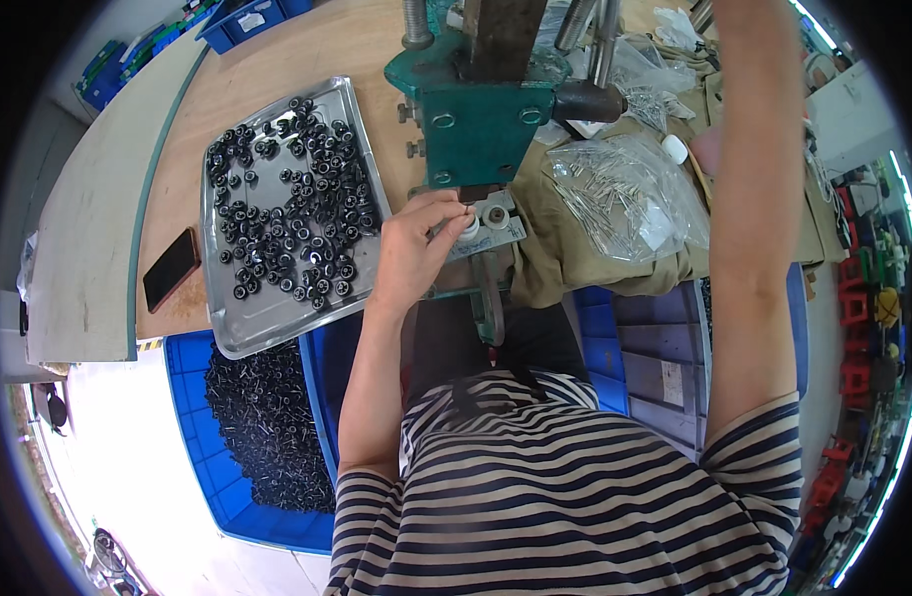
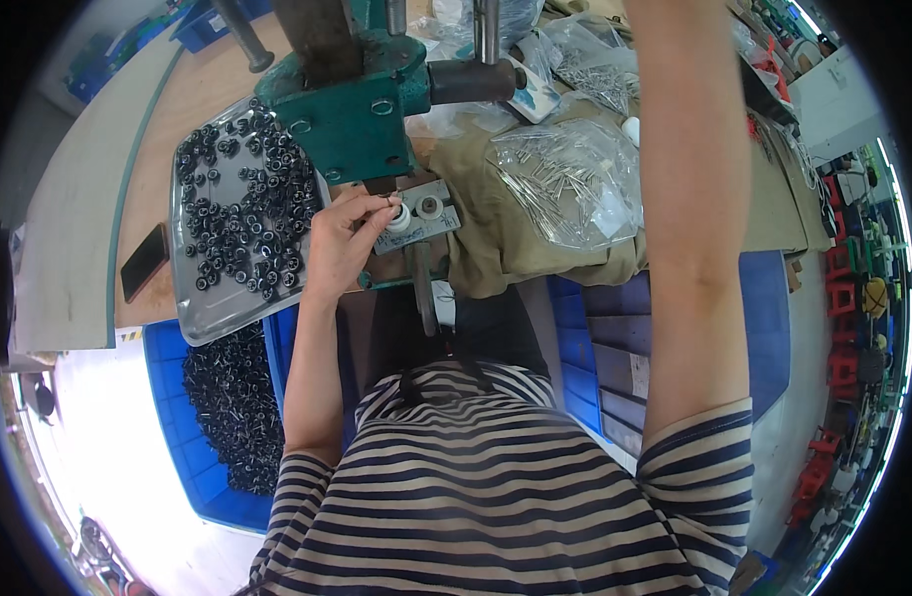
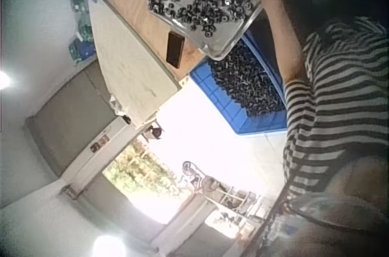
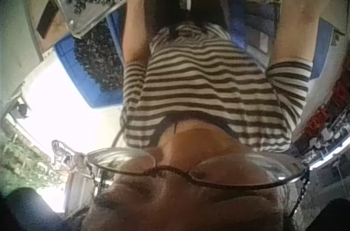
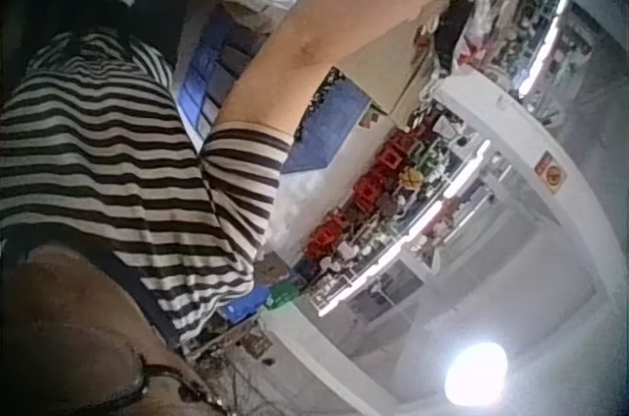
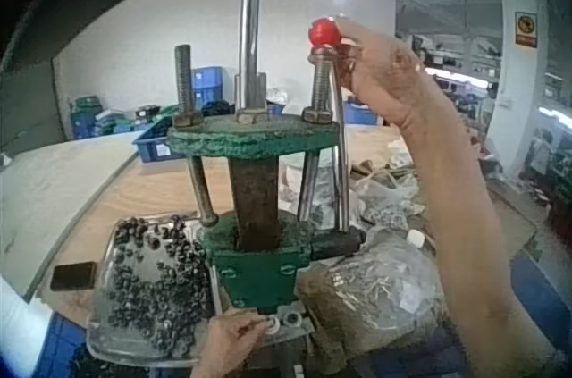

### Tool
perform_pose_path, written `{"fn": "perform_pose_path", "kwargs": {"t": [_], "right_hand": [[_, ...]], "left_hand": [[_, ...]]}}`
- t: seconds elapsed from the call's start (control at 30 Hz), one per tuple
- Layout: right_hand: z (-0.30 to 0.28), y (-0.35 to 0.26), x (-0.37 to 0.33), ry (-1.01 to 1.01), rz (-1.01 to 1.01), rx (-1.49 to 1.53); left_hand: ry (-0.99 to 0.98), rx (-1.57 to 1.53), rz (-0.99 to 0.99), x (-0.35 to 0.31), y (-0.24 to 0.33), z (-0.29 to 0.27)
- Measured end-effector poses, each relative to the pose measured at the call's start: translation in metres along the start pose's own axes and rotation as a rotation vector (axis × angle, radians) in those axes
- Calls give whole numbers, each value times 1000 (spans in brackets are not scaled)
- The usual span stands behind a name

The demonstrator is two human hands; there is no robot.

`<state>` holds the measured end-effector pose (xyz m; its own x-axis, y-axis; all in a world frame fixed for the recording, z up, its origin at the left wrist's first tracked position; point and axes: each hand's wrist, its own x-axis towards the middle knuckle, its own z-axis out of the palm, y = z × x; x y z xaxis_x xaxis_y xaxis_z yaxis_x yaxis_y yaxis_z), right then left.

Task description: The person assembles components by placing a black plastic piece and a metal ring into a manual press, then pulling the lever to join them.

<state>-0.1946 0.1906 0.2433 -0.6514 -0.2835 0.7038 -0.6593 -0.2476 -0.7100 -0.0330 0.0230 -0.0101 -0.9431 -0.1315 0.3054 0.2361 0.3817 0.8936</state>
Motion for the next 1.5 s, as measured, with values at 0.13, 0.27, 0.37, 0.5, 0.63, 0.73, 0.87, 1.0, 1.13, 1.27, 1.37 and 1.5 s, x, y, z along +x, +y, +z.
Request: {"fn": "perform_pose_path", "kwargs": {"t": [0.13, 0.27, 0.37, 0.5, 0.63, 0.73, 0.87, 1.0, 1.13, 1.27, 1.37, 1.5], "right_hand": [[-45, 63, -66, -259, 112, -786], [-75, 119, -201, -455, 400, -835], [-78, 138, -248, -422, 440, -1020], [-70, 140, -253, -275, 443, -1085], [-69, 139, -250, -311, 479, -1030], [-73, 142, -253, -261, 509, -1041], [-74, 143, -255, -198, 417, -1026], [-70, 137, -256, -186, 415, -1001], [-70, 133, -262, -93, 409, -986], [-70, 133, -265, -37, 504, -797], [-62, 130, -259, 25, 562, -567], [-33, 119, -251, 52, 629, -199]], "left_hand": [[109, -59, 89, -8, 0, 5], [166, -573, -166, -14, 11, 1], [138, -681, -189, -20, 23, -8], [123, -584, -173, -36, 28, -23], [459, -244, -161, -87, 23, -81], [647, 185, -466, -141, 30, -144], [603, 864, -645, -167, 33, -167], [420, 470, -326, -119, 6, -116], [273, 740, -229, -69, -18, -79], [234, 741, -251, -58, -22, -74], [273, 498, -321, -55, -17, -74], [281, 91, -268, -36, -5, -44]]}}
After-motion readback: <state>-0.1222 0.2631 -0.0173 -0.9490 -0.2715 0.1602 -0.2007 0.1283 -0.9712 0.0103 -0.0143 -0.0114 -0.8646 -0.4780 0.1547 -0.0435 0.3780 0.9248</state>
